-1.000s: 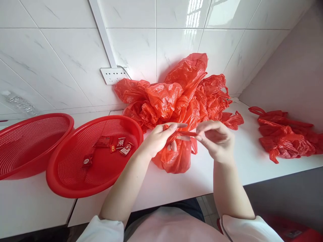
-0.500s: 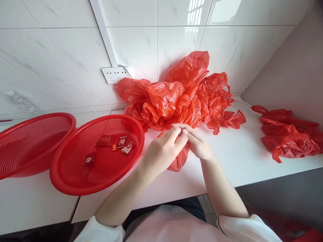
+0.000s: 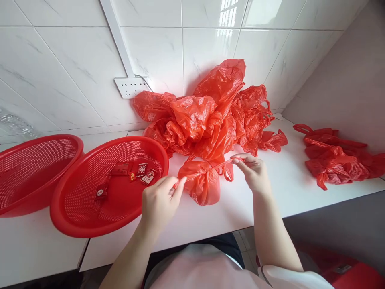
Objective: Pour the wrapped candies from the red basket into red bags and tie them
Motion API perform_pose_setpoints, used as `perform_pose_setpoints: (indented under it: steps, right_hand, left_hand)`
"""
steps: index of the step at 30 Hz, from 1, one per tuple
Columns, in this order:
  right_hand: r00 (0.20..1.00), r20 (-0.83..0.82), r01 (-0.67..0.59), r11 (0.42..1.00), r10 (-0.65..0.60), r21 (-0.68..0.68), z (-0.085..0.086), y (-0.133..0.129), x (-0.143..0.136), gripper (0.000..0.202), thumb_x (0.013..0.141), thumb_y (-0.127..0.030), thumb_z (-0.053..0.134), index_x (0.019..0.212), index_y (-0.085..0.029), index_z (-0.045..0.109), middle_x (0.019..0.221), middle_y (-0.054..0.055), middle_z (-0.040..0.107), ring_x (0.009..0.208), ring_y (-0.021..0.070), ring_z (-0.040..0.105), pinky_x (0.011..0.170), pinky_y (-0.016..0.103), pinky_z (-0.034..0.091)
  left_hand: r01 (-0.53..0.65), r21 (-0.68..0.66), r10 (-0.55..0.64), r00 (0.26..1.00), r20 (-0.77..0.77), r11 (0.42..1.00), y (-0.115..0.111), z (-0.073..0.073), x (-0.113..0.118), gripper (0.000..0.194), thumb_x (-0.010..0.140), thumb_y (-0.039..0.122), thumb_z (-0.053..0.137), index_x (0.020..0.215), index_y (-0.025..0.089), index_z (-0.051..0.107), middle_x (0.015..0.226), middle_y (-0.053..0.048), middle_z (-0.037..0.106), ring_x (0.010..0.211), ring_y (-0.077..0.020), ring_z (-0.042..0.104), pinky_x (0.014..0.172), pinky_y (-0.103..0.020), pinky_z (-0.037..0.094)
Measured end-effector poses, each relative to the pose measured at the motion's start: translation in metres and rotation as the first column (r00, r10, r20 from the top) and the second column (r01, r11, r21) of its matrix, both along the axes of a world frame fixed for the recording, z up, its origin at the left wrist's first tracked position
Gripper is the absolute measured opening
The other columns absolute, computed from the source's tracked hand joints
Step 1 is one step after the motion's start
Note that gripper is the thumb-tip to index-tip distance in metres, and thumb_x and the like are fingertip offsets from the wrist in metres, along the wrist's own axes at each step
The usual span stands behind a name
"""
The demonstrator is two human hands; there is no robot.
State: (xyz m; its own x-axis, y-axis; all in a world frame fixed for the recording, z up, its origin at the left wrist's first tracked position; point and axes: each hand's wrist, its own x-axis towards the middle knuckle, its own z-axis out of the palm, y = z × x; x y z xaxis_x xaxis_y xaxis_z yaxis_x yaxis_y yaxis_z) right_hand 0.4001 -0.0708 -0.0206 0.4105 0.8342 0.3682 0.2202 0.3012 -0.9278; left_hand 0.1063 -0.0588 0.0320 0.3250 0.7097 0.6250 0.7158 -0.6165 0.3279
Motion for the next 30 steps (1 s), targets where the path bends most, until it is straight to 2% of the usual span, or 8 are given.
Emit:
perform_pose_setpoints:
  steps: [5,10,13,15,17,20,25,30]
  right_hand:
    - [0.965,-0.076,0.246,0.968,-0.250,-0.058,-0.029,-0.007,0.025,0.023,0.082,-0.040,0.069,0.090,-0.018,0.070,0.086,0.006,0.069,0.082,0.0193,0.065,0.083,0.038,0.052]
    - [0.934,0.121,0.322,0.939,-0.336,0.120,-0.007,-0.010,-0.002,0.028,0.091,-0.040,0.056,0.109,-0.019,0.062,0.110,0.011,0.066,0.106,0.0236,0.062,0.096,0.043,0.047]
    - [0.864,0.498,0.027,0.995,-0.072,0.097,0.002,-0.013,-0.033,0.050,0.088,-0.045,0.061,0.133,-0.024,0.052,0.140,0.014,0.052,0.131,0.0288,0.048,0.108,0.048,0.038]
    - [0.707,0.678,-0.193,0.977,0.201,-0.089,-0.004,-0.014,-0.054,0.070,0.080,-0.050,0.070,0.141,-0.027,0.047,0.152,0.013,0.040,0.139,0.0328,0.038,0.109,0.050,0.037]
    - [0.570,0.741,-0.261,0.933,0.356,-0.248,-0.013,-0.017,-0.070,0.075,0.077,-0.050,0.073,0.144,-0.031,0.046,0.156,0.011,0.034,0.138,0.0343,0.037,0.106,0.049,0.040]
    - [0.496,0.754,-0.279,0.901,0.431,-0.332,-0.017,-0.029,-0.076,0.050,0.089,-0.044,0.062,0.137,-0.033,0.053,0.151,0.007,0.041,0.130,0.0280,0.047,0.101,0.043,0.044]
    - [0.441,0.729,-0.329,0.850,0.523,-0.411,0.001,-0.059,-0.032,0.038,0.086,-0.022,0.062,0.123,-0.032,0.063,0.143,0.001,0.052,0.126,0.0234,0.051,0.104,0.039,0.043]
    - [0.498,0.772,0.090,0.862,0.396,-0.500,-0.014,-0.071,0.068,0.068,0.069,0.000,0.047,0.127,-0.031,0.062,0.148,0.003,0.048,0.120,0.0255,0.058,0.098,0.040,0.049]
  left_hand:
    - [-0.165,-0.126,0.151,0.982,-0.115,0.978,-0.011,-0.011,-0.016,0.037,0.089,0.037,0.059,0.059,0.018,0.049,0.051,0.003,0.053,0.047,-0.0088,0.044,0.051,-0.024,0.027]
    - [-0.043,-0.262,0.016,0.994,-0.103,0.964,-0.010,-0.005,-0.003,0.024,0.089,0.044,0.059,0.082,0.022,0.063,0.077,0.001,0.068,0.067,-0.0138,0.061,0.060,-0.024,0.039]
    - [0.029,-0.236,-0.037,0.999,-0.031,0.971,-0.006,-0.001,0.004,0.037,0.086,0.046,0.063,0.115,0.023,0.059,0.113,-0.004,0.067,0.103,-0.0209,0.062,0.082,-0.028,0.046]
    - [0.077,-0.200,-0.077,0.997,0.003,0.977,-0.004,-0.002,0.005,0.035,0.088,0.042,0.062,0.117,0.023,0.058,0.118,-0.006,0.064,0.112,-0.0224,0.058,0.094,-0.031,0.045]
    - [0.123,-0.195,-0.124,0.992,0.011,0.973,-0.002,-0.006,0.003,0.026,0.090,0.037,0.060,0.112,0.023,0.060,0.117,-0.005,0.064,0.113,-0.0221,0.058,0.098,-0.033,0.044]
    - [0.169,-0.224,-0.173,0.985,0.001,0.960,-0.001,-0.012,-0.002,0.018,0.091,0.034,0.058,0.105,0.024,0.062,0.114,-0.004,0.065,0.110,-0.0212,0.059,0.096,-0.033,0.045]
    - [0.196,-0.284,-0.202,0.979,0.008,0.939,0.000,-0.021,-0.009,0.012,0.091,0.032,0.057,0.099,0.024,0.062,0.106,-0.002,0.067,0.103,-0.0191,0.062,0.091,-0.031,0.047]
    - [0.219,-0.303,-0.225,0.974,0.014,0.928,0.000,-0.023,-0.011,0.009,0.091,0.031,0.057,0.095,0.024,0.062,0.101,-0.001,0.068,0.098,-0.0177,0.063,0.086,-0.028,0.048]
